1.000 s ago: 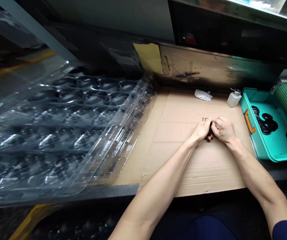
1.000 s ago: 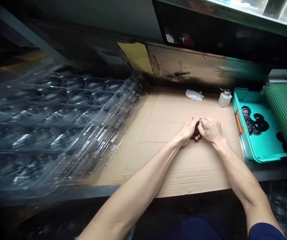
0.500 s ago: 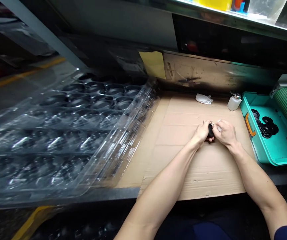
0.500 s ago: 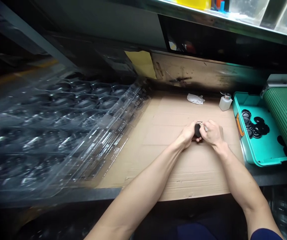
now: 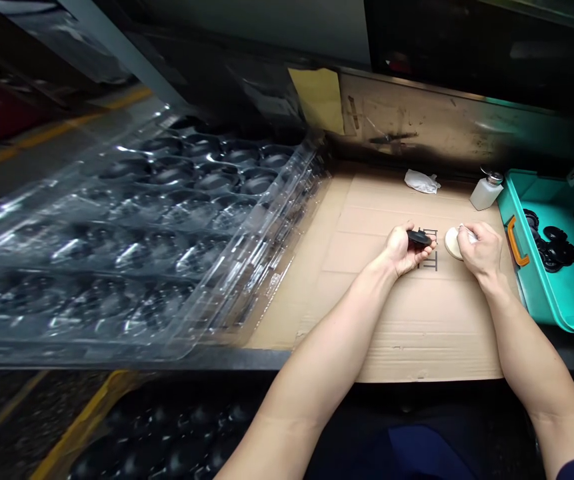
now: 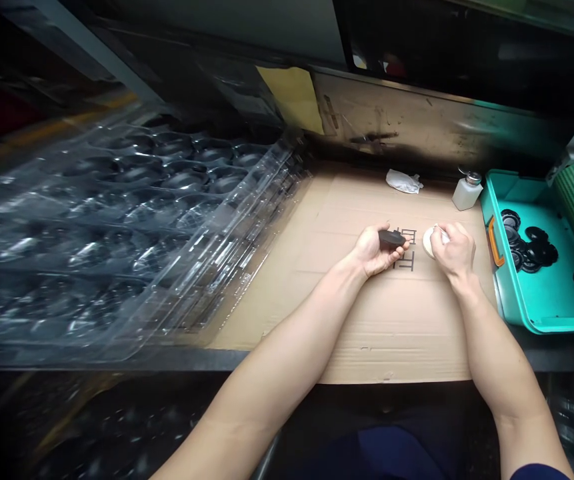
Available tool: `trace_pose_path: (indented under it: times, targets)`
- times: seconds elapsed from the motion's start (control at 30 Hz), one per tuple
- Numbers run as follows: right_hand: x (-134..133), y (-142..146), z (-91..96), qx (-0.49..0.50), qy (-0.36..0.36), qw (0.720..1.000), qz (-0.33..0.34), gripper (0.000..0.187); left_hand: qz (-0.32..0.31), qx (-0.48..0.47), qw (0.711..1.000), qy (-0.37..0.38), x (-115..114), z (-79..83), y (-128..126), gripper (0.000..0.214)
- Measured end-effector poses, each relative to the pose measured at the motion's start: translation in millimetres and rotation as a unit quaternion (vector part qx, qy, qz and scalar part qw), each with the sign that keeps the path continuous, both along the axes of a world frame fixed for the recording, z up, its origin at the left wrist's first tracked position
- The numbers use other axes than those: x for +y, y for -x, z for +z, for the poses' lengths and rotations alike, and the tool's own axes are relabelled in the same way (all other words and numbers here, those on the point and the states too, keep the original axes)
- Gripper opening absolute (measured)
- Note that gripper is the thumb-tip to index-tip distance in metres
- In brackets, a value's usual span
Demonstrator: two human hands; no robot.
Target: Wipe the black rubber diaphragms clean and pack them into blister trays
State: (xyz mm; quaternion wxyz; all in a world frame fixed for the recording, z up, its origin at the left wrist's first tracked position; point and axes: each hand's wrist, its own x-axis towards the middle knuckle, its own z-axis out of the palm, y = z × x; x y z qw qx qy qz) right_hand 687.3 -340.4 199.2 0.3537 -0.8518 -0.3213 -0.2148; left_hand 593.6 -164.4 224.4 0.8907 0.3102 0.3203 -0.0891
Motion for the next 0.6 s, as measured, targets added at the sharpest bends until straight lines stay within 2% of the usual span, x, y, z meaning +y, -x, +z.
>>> trace_pose_path:
  times: [0.17,0.33,0.5,0.6]
  targets:
    - [5.7,9.3,3.3,0.006,0.001,0.999,0.047,0.026,-0.008,-0.018,1.0,-0.023,-3.7,-4.9,-0.2,0.057]
    - [15.0,22.0,-1.8,0.021,0.034,0.992,0.117,0.025,-0.017,-0.045,0.99,-0.129,-23.0,-11.6,-0.1,0.052]
    - [16.1,23.9,-9.6,0.028,0.092,0.987,0.127,0.022,-0.009,-0.048,0.979,-0.2,-35.0,-17.1,-0.8,0.05]
    - [13.1,24.0,-6.2,0.036,0.071,0.989,0.124,0.023,-0.005,-0.069,0.973,-0.219,-35.3,-22.3,-1.3,0.052]
